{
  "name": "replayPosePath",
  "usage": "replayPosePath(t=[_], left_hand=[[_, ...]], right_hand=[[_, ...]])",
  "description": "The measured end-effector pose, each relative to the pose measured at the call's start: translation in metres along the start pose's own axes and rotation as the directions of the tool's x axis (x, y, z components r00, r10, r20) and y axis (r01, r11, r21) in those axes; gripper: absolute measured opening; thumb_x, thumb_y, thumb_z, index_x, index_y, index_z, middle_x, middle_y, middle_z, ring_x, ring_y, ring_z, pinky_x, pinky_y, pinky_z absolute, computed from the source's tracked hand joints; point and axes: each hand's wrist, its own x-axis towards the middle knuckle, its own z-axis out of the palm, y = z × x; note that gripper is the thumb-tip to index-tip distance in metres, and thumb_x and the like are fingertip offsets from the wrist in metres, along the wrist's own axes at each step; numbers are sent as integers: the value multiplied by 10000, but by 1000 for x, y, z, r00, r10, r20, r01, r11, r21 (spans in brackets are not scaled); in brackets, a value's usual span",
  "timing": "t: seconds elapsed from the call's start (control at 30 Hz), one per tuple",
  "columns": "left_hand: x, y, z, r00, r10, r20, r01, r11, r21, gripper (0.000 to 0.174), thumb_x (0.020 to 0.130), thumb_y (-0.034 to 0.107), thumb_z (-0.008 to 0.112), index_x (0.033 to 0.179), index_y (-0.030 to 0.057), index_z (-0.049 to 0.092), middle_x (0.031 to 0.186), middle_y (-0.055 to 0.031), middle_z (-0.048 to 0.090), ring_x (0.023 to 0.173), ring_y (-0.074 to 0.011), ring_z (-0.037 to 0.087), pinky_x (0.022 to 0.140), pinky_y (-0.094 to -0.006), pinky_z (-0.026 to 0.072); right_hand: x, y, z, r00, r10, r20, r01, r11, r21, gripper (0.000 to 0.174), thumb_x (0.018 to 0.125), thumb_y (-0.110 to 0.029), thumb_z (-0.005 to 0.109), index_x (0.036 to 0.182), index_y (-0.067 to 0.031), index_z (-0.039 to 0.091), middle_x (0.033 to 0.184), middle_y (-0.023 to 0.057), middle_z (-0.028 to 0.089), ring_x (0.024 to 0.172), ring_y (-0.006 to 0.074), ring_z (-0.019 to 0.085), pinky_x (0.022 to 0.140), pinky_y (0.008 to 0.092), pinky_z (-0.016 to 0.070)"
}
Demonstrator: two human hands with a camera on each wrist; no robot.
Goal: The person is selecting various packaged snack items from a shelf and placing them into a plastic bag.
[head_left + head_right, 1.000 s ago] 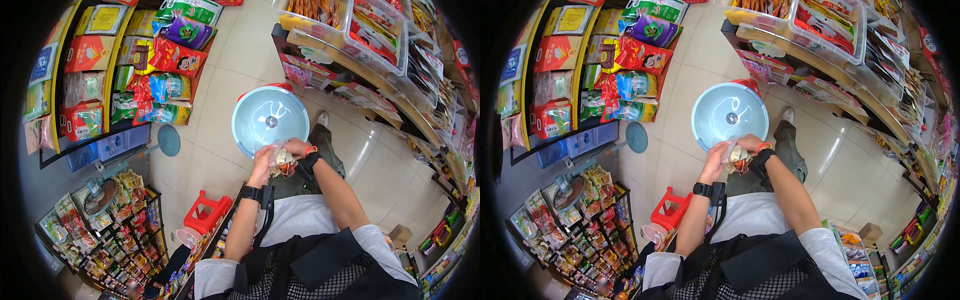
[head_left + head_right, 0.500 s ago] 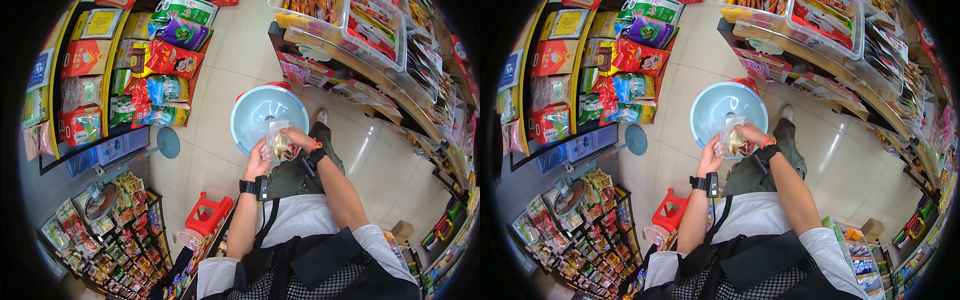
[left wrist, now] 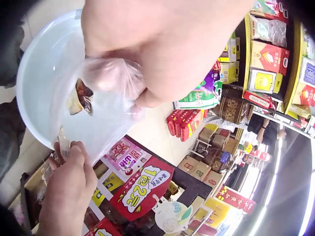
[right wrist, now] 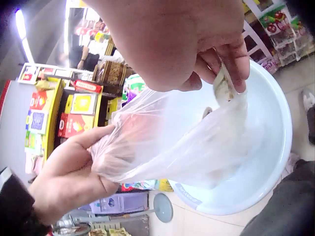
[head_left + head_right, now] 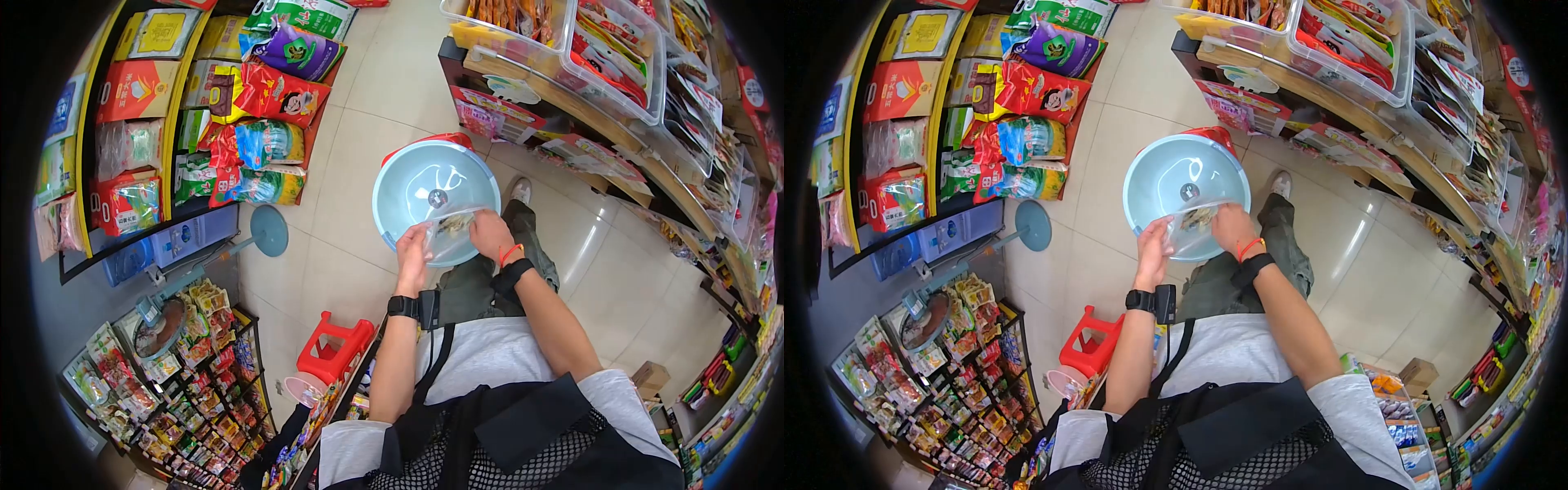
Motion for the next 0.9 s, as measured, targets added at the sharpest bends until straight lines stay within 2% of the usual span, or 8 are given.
replayPosePath(t=[0.07,0.17,0.27,0.37,0.57,0.67,0.8,0.9], left_hand=[[-3,1,-5,998,30,-53,-28,999,36,217,1003,211,551,1100,63,676,746,79,512,627,-14,401,504,-206,302],[-9,4,-4,991,60,-123,-49,995,92,221,1009,213,540,1098,63,676,711,87,459,598,-15,358,503,-201,281],[-13,3,-8,989,84,-123,-76,995,67,221,1011,210,535,1093,61,676,674,94,406,569,-18,325,497,-203,267],[-13,-2,-10,988,85,-132,-81,996,37,222,1011,206,533,1092,55,675,651,97,378,553,-19,315,491,-206,262],[-20,-7,-1,991,115,-71,-113,993,33,225,1008,214,546,1090,53,679,648,104,385,545,-16,308,491,-208,260],[-33,2,5,993,117,-26,-116,993,26,225,999,219,564,1092,53,684,648,109,394,547,-12,313,495,-204,260],[-47,19,-2,987,145,75,-145,989,1,223,987,224,585,1082,53,693,653,110,431,552,-5,332,497,-198,260],[-56,25,-10,981,191,18,-192,981,25,218,986,225,588,1065,58,703,678,106,479,560,-1,358,490,-195,265]], right_hand=[[-7,-2,-3,999,-51,-19,51,998,-21,281,812,-24,541,1055,-25,681,1053,254,653,965,404,646,892,464,519],[-19,-10,-12,995,-94,-43,97,993,71,306,768,57,546,1036,-24,671,1052,225,657,963,401,636,876,464,522],[-24,-17,-24,979,-193,-59,199,971,129,315,764,73,547,1040,-34,656,1079,206,643,950,395,638,868,471,518],[-28,-22,-28,980,-186,-72,197,959,206,319,776,53,567,1068,-52,642,1088,196,615,910,409,635,853,475,514],[-34,-21,-26,989,-122,-79,143,920,365,362,750,77,653,1086,-53,616,1066,147,577,802,302,656,790,396,529],[-40,-14,-27,982,-157,-110,187,903,388,380,747,76,675,1097,-53,604,1048,133,566,769,242,650,759,363,526],[-58,-12,-41,976,-161,-147,206,906,370,369,766,61,668,1110,-49,594,1033,127,561,751,232,640,723,353,524],[-82,-8,-57,978,-118,-173,180,896,406,338,805,5,653,1132,-53,589,1043,123,575,758,204,636,716,323,523]])
